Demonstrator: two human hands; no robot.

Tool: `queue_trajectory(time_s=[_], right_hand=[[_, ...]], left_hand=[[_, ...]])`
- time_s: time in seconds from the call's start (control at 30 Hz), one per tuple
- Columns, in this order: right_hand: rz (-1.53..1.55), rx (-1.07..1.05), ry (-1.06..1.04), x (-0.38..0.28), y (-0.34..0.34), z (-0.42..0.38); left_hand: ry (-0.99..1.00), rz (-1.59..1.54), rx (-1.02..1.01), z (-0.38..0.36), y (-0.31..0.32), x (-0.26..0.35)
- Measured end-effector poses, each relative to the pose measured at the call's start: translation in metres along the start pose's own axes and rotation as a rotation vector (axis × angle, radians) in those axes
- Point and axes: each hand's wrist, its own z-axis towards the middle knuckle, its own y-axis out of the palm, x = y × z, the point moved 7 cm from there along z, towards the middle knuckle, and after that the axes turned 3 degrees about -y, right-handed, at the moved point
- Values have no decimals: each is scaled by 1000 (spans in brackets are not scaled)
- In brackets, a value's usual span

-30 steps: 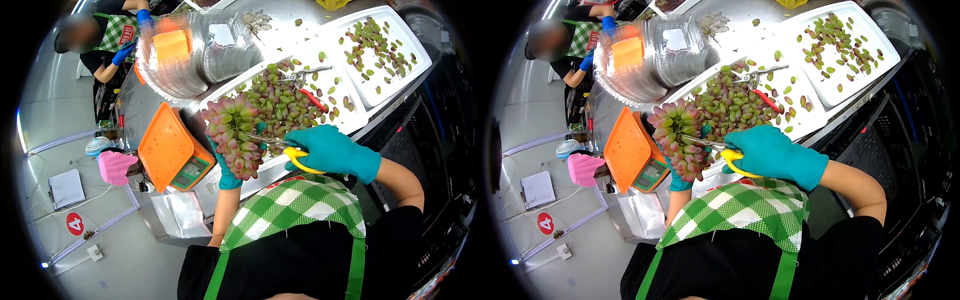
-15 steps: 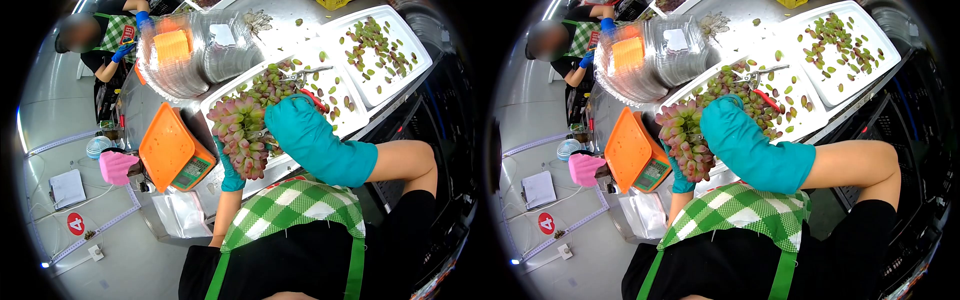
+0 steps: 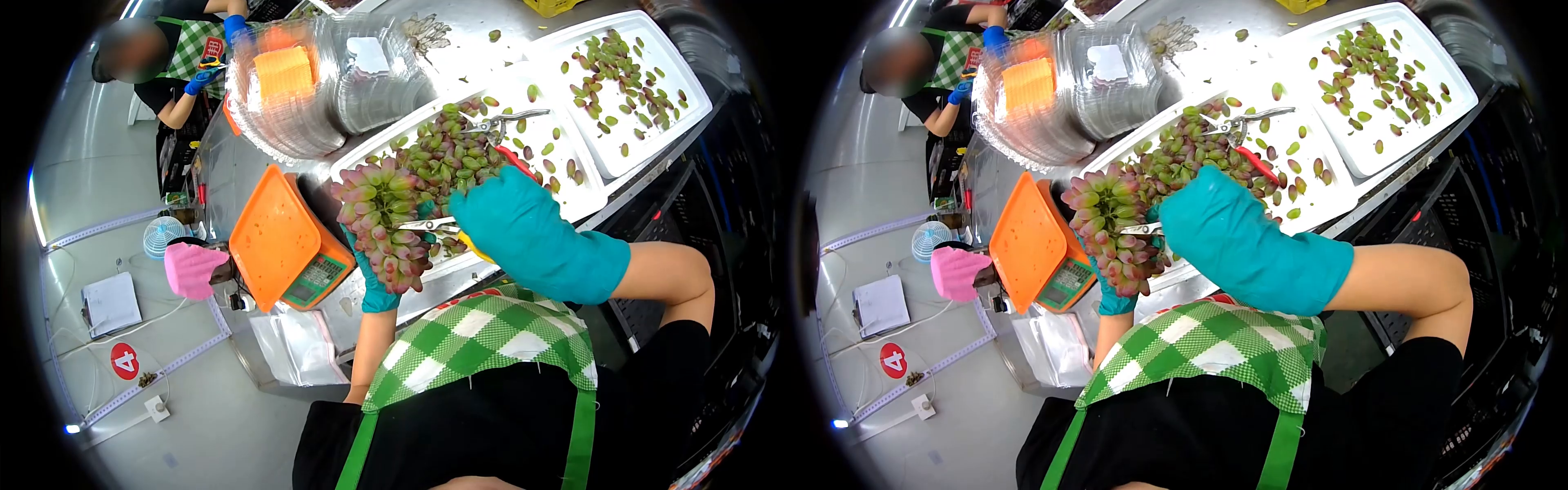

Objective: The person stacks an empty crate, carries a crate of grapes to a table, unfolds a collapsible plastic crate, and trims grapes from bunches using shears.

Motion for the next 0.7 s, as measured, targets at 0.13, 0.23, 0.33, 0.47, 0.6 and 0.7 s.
queue_trajectory(time_s=[0.13, 0.23, 0.33, 0.47, 0.6, 0.7], right_hand=[[78, 75, 115, 22, -14, -12], [25, 23, 205, 54, 7, -29], [-9, -192, 300, 70, 37, -46], [649, -294, 314, 40, 22, -39], [736, -330, 222, 20, 36, -33], [767, -354, 220, 14, 38, -29]], left_hand=[[23, -39, -16, 4, 0, 2], [-11, -77, -49, 4, -3, 0], [-116, -117, -110, -1, -7, -7], [-297, -201, -203, -10, -7, -23], [-395, -328, -284, -13, 7, -31], [-463, -477, -404, -16, 24, -33]])
